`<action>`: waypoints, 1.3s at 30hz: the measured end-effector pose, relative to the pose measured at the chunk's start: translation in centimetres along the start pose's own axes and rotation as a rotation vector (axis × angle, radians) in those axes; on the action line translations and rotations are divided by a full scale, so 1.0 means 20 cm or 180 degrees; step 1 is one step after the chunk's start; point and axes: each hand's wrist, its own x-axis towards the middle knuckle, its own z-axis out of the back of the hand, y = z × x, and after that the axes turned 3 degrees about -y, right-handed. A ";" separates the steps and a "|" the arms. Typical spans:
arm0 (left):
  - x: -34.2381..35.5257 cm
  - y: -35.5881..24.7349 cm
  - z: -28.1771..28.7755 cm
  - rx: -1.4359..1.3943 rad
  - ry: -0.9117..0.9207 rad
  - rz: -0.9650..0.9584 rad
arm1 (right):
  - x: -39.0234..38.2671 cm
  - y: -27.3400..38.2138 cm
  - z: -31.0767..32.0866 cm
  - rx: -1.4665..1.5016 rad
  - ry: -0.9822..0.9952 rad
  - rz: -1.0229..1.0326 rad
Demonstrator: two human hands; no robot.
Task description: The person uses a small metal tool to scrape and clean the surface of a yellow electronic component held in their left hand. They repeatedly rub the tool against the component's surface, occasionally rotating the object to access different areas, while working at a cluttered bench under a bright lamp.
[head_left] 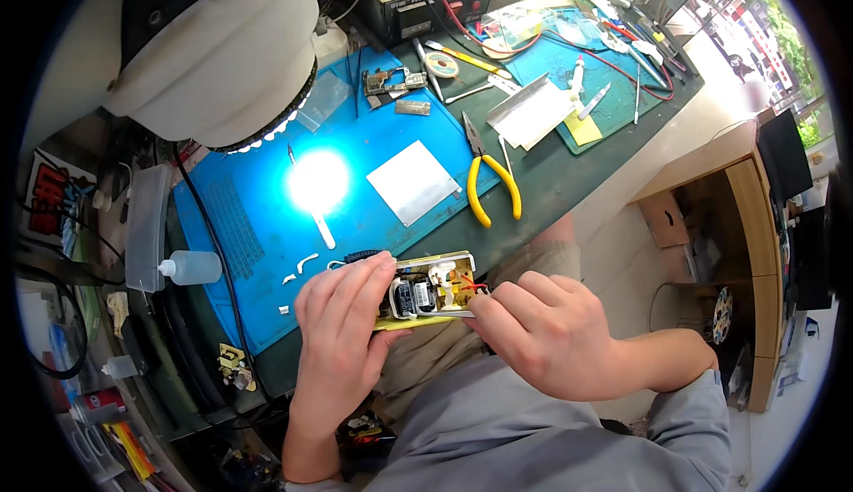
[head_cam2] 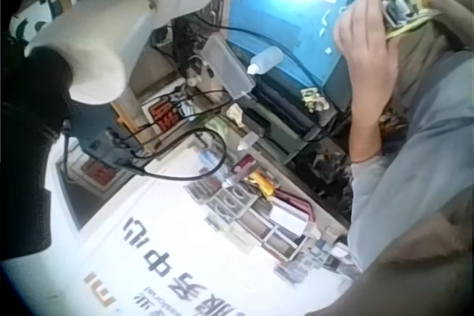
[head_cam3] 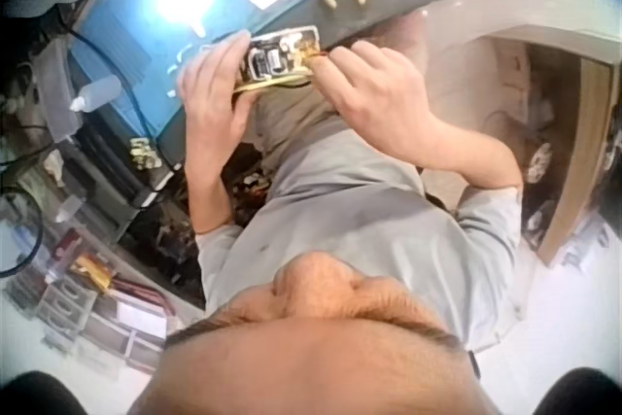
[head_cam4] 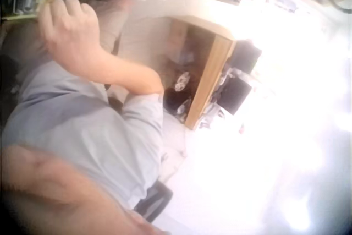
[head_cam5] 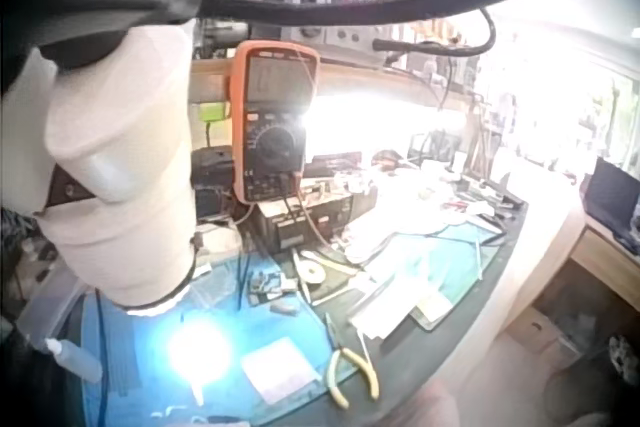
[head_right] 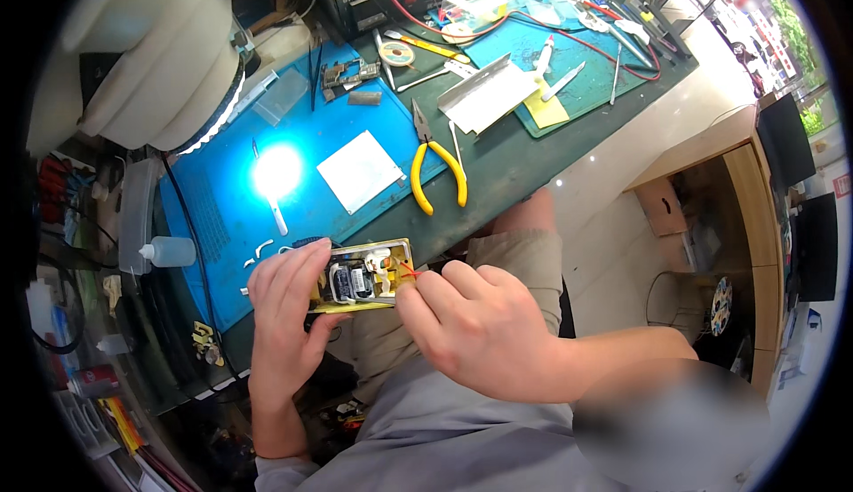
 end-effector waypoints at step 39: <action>-0.01 0.05 0.02 0.0227 0.0195 0.0020 | 0.10 -0.38 0.10 0.0538 -0.0501 -0.0134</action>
